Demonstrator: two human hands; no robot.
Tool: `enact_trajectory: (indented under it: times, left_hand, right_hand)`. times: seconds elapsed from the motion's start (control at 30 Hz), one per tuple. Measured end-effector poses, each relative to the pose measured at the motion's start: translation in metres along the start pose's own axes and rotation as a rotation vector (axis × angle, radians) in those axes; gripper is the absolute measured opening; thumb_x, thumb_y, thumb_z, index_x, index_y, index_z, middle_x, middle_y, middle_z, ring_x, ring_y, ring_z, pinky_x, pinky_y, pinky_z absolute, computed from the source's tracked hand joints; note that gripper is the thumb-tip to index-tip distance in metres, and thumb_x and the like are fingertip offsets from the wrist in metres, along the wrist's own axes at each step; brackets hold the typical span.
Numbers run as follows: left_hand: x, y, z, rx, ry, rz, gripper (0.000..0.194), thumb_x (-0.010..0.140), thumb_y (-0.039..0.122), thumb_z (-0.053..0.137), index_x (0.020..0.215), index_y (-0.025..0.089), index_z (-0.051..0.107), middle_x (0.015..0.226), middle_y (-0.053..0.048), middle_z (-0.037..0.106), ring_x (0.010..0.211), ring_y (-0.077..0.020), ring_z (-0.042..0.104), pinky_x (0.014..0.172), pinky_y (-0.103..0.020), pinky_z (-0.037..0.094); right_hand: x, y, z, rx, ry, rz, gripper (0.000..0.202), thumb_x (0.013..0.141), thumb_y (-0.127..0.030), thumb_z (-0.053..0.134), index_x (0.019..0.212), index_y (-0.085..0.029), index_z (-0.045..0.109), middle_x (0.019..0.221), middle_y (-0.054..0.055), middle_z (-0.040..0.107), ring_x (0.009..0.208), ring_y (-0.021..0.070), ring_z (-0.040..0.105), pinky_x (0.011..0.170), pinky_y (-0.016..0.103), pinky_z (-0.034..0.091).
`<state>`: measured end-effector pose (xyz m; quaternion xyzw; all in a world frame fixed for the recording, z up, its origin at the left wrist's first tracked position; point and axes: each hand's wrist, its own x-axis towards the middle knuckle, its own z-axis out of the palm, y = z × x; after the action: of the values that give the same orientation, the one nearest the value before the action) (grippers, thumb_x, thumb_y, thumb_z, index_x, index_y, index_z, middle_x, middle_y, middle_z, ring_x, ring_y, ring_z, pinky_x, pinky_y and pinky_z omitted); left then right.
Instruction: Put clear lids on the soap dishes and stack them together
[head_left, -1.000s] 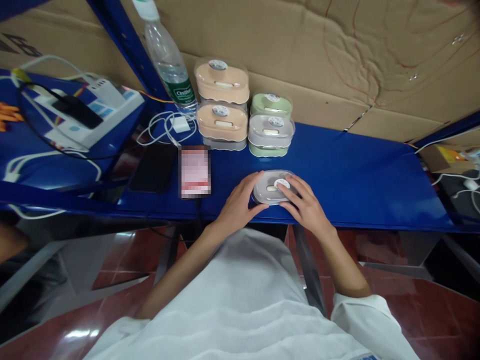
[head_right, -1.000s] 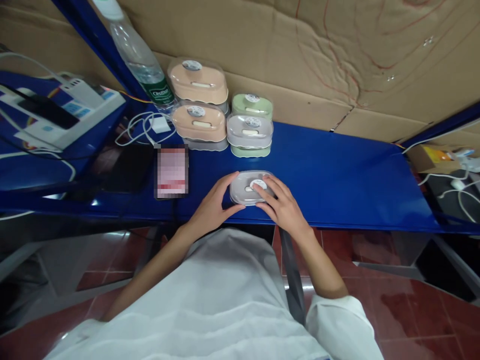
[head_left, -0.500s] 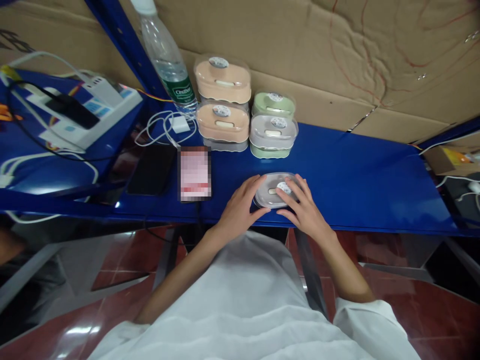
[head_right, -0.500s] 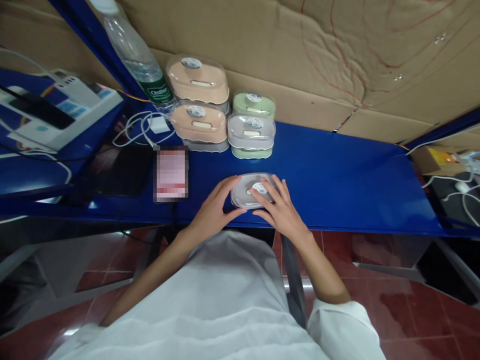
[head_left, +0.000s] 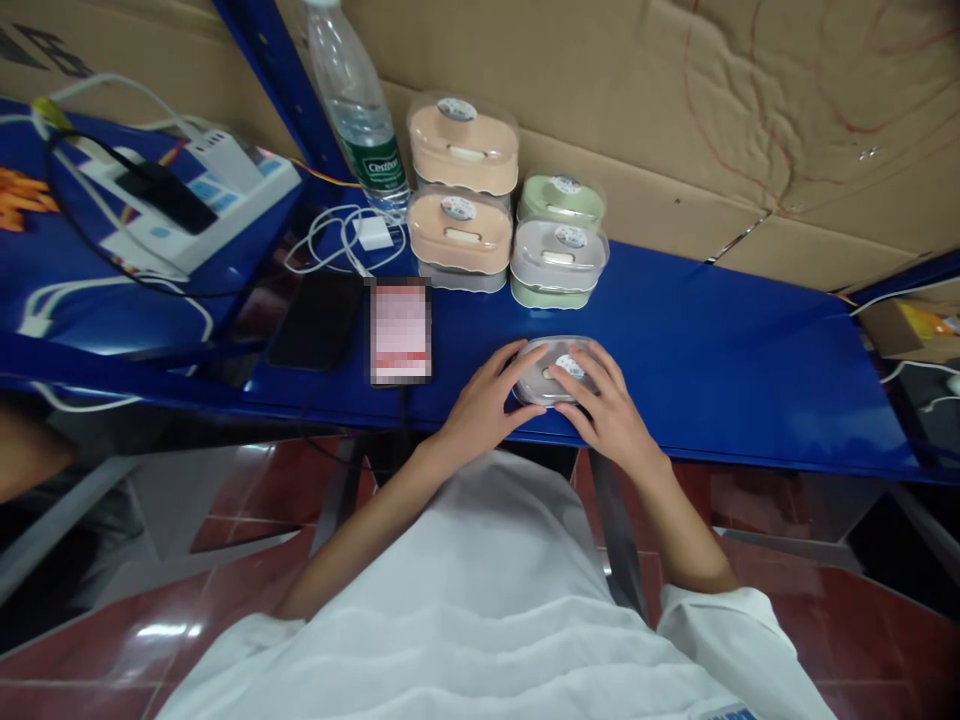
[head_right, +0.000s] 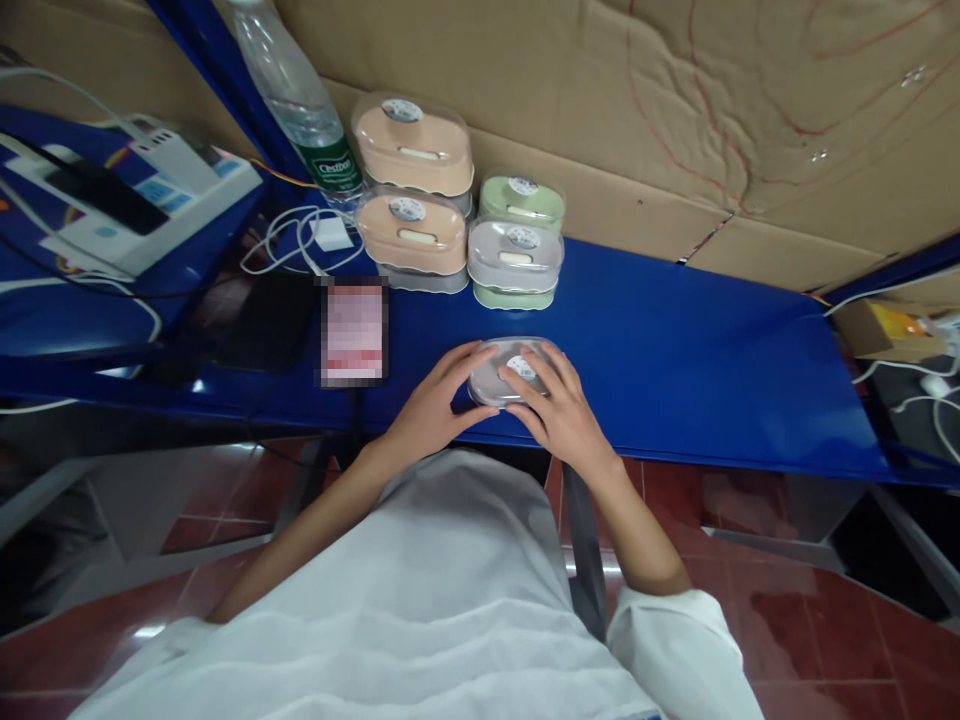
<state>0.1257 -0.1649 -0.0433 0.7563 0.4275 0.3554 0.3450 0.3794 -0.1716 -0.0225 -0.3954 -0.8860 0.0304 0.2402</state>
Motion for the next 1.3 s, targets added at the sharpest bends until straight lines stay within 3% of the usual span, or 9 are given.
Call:
enact_trajectory:
  times: [0.1, 0.27, 0.47, 0.57, 0.63, 0.8, 0.97, 1.13, 1.3]
  left_hand:
    - [0.0, 0.001, 0.0, 0.031, -0.001, -0.018, 0.074, 0.1, 0.037, 0.077, 0.166, 0.039, 0.044, 0.171, -0.009, 0.044, 0.16, -0.0321, 0.043, 0.132, -0.053, 0.039]
    - [-0.001, 0.0, 0.003, 0.091, 0.01, 0.01, 0.072, 0.101, 0.038, 0.074, 0.166, 0.038, 0.044, 0.17, -0.009, 0.045, 0.159, -0.032, 0.045, 0.13, -0.052, 0.041]
    - [-0.006, 0.001, 0.003, 0.098, 0.052, 0.112, 0.081, 0.103, 0.038, 0.072, 0.172, 0.034, 0.029, 0.178, -0.017, 0.033, 0.164, -0.0341, 0.038, 0.131, -0.056, 0.038]
    - [-0.006, 0.012, -0.014, 0.121, 0.056, 0.235, 0.081, 0.106, 0.039, 0.068, 0.174, 0.033, 0.023, 0.184, -0.017, 0.017, 0.169, -0.0338, 0.026, 0.133, -0.056, 0.036]
    - [0.001, 0.02, -0.036, 0.179, 0.07, 0.288, 0.075, 0.108, 0.041, 0.065, 0.172, 0.032, 0.028, 0.184, -0.016, 0.018, 0.17, -0.0327, 0.025, 0.134, -0.056, 0.033]
    - [0.067, 0.01, -0.115, 0.394, 0.234, 0.315, 0.067, 0.108, 0.054, 0.058, 0.165, 0.022, 0.043, 0.175, -0.02, 0.037, 0.166, -0.0353, 0.033, 0.135, -0.059, 0.029]
    - [0.151, -0.019, -0.178, 0.546, 0.259, 0.316, 0.065, 0.106, 0.052, 0.058, 0.159, 0.015, 0.051, 0.17, -0.022, 0.044, 0.161, -0.0378, 0.04, 0.134, -0.059, 0.029]
    - [0.195, -0.021, -0.201, 0.699, 0.049, 0.136, 0.069, 0.103, 0.042, 0.064, 0.165, 0.017, 0.046, 0.176, -0.019, 0.037, 0.165, -0.0375, 0.032, 0.135, -0.057, 0.025]
    - [0.219, -0.013, -0.207, 0.769, -0.101, -0.025, 0.08, 0.099, 0.045, 0.07, 0.171, 0.03, 0.038, 0.182, -0.015, 0.024, 0.168, -0.0429, 0.024, 0.133, -0.061, 0.026]
  right_hand:
    - [0.0, 0.002, 0.0, 0.021, -0.028, -0.003, 0.071, 0.108, -0.033, 0.062, 0.172, -0.044, 0.033, 0.177, 0.006, 0.039, 0.167, 0.0382, 0.028, 0.132, 0.069, 0.035]
    - [-0.005, 0.013, 0.003, 0.055, -0.009, 0.091, 0.086, 0.104, -0.042, 0.07, 0.175, -0.045, 0.021, 0.186, 0.008, 0.014, 0.17, 0.0425, 0.012, 0.13, 0.075, 0.032]
    - [-0.008, 0.02, -0.002, 0.122, 0.112, 0.063, 0.073, 0.099, -0.044, 0.076, 0.166, -0.039, 0.047, 0.173, 0.012, 0.045, 0.163, 0.0374, 0.04, 0.127, 0.067, 0.043]
    - [0.006, 0.022, -0.025, 0.057, 0.272, 0.066, 0.067, 0.099, -0.048, 0.076, 0.161, -0.035, 0.056, 0.171, 0.012, 0.049, 0.16, 0.0363, 0.044, 0.127, 0.064, 0.044]
    - [0.026, 0.032, -0.048, -0.003, 0.372, 0.113, 0.066, 0.098, -0.055, 0.076, 0.159, -0.035, 0.059, 0.171, 0.012, 0.049, 0.158, 0.0362, 0.047, 0.128, 0.062, 0.043]
    - [0.117, 0.092, -0.087, -0.046, 0.38, 0.201, 0.073, 0.096, -0.062, 0.076, 0.158, -0.026, 0.061, 0.17, 0.015, 0.049, 0.158, 0.0391, 0.046, 0.13, 0.063, 0.039]
    - [0.207, 0.13, -0.069, 0.03, 0.259, 0.232, 0.069, 0.091, -0.037, 0.085, 0.154, -0.018, 0.064, 0.161, 0.018, 0.059, 0.158, 0.0363, 0.047, 0.129, 0.058, 0.041]
    - [0.239, 0.131, -0.049, 0.042, 0.119, 0.18, 0.067, 0.094, -0.035, 0.082, 0.157, -0.023, 0.062, 0.169, 0.016, 0.05, 0.162, 0.0353, 0.042, 0.132, 0.057, 0.035]
    - [0.24, 0.146, -0.057, 0.043, -0.069, 0.158, 0.07, 0.097, -0.037, 0.077, 0.163, -0.026, 0.055, 0.172, 0.014, 0.047, 0.162, 0.0367, 0.04, 0.132, 0.059, 0.035]
